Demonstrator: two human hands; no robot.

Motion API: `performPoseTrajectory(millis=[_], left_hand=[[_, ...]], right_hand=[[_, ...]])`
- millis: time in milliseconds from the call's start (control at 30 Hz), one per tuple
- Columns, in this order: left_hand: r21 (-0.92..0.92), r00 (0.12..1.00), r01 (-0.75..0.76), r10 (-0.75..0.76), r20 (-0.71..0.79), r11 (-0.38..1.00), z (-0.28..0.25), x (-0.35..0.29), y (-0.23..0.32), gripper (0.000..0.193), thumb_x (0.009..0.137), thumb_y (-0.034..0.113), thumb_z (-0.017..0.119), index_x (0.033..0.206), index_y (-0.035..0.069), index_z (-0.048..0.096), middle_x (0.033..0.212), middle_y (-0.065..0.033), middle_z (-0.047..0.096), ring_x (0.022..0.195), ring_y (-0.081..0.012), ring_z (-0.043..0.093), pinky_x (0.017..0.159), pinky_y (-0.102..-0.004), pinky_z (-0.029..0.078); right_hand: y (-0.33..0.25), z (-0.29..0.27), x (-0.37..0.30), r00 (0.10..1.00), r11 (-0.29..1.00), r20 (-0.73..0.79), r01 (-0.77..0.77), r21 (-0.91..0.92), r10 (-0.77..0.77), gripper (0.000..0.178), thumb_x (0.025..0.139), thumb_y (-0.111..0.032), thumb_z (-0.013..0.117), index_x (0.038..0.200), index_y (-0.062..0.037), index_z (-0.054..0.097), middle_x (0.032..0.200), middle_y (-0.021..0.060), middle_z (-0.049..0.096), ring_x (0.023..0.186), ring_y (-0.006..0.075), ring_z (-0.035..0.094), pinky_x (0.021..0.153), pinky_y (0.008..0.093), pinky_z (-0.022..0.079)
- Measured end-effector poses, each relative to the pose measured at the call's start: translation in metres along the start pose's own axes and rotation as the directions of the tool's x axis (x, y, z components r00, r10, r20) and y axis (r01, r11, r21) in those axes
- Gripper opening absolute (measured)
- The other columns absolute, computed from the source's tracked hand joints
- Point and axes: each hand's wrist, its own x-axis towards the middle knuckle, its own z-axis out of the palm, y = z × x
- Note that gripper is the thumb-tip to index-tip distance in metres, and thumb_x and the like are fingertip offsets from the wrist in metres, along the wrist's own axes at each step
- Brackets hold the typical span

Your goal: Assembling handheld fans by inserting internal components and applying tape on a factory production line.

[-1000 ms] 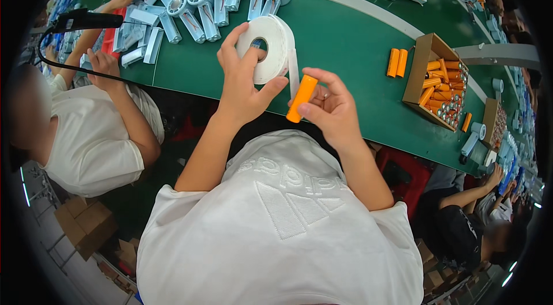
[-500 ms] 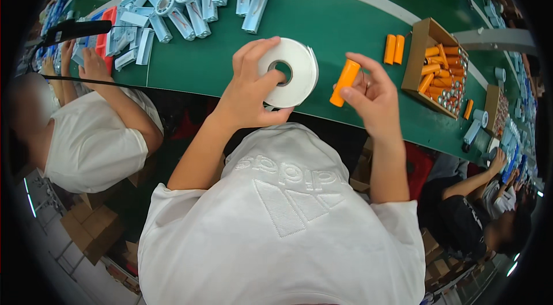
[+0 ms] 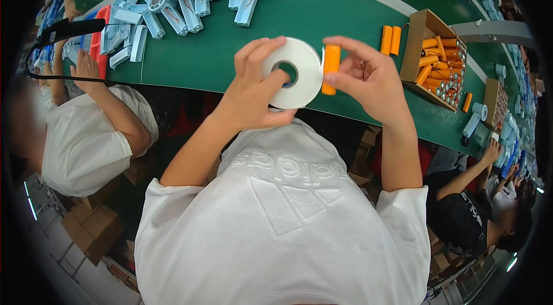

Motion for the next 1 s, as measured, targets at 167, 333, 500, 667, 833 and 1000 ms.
performPoseTrajectory(millis=[167,333,500,667,833,1000], left_hand=[[-0.051,0.935,0.309,-0.313,-0.165,0.95,0.022,0.013,0.021,0.039,0.086,0.03,0.082,0.108,0.004,0.062,0.162,-0.0287,0.033,0.139,-0.046,0.033,0.117,-0.0562,0.031],[-0.263,0.886,0.397,-0.442,-0.142,0.879,0.026,0.024,0.034,0.038,0.098,0.029,0.075,0.115,0.0,0.059,0.159,-0.0338,0.029,0.135,-0.0466,0.031,0.115,-0.0595,0.029],[-0.258,0.875,0.423,-0.465,-0.133,0.869,0.019,0.022,0.038,0.039,0.1,0.031,0.074,0.117,0.0,0.059,0.157,-0.0339,0.031,0.133,-0.0457,0.032,0.115,-0.0585,0.03],[-0.315,0.837,0.526,-0.546,0.028,0.79,0.014,0.019,0.033,0.041,0.099,0.033,0.077,0.116,0.0,0.061,0.157,-0.0317,0.034,0.133,-0.0457,0.033,0.115,-0.0584,0.03],[-0.186,0.948,0.318,-0.307,0.086,0.93,0.006,-0.008,0.057,0.044,0.095,0.036,0.081,0.114,0.0,0.064,0.155,-0.0279,0.04,0.132,-0.0474,0.036,0.116,-0.0589,0.032],[0.186,0.93,0.367,-0.366,-0.044,0.911,-0.026,-0.029,-0.007,0.054,0.083,0.042,0.09,0.115,0.004,0.068,0.159,-0.0232,0.044,0.136,-0.0451,0.044,0.116,-0.0565,0.038]], right_hand=[[-0.002,0.039,0.017,0.829,0.935,-0.431,0.323,-0.147,-0.355,0.059,0.084,0.007,0.087,0.139,-0.0032,0.068,0.088,0.0035,0.067,0.071,0.0048,0.056,0.059,0.0163,0.042],[0.021,0.076,0.028,0.519,0.82,-0.651,0.475,-0.319,-0.554,0.063,0.083,0.003,0.092,0.137,-0.0032,0.06,0.103,0.0077,0.07,0.075,0.0061,0.058,0.059,0.0165,0.045],[0.03,0.087,0.03,0.433,0.774,-0.652,0.464,-0.431,-0.622,0.067,0.081,0.0,0.095,0.135,-0.0046,0.055,0.113,0.0106,0.069,0.078,0.0074,0.06,0.058,0.0164,0.046],[0.078,0.075,0.054,0.249,0.573,-0.522,0.473,-0.669,-0.816,0.068,0.078,0.0,0.097,0.135,-0.0056,0.06,0.11,0.0094,0.074,0.074,0.0116,0.063,0.054,0.0183,0.045],[0.073,0.025,0.096,0.572,0.875,-0.679,0.423,-0.236,-0.46,0.059,0.087,0.001,0.088,0.139,-0.0045,0.06,0.1,0.0083,0.074,0.068,0.0103,0.062,0.056,0.02,0.046],[0.045,0.006,0.063,0.776,0.937,-0.605,0.323,0.134,-0.18,0.06,0.094,0.002,0.08,0.149,-0.0055,0.057,0.1,0.0098,0.071,0.07,0.0076,0.06,0.054,0.0179,0.039]])
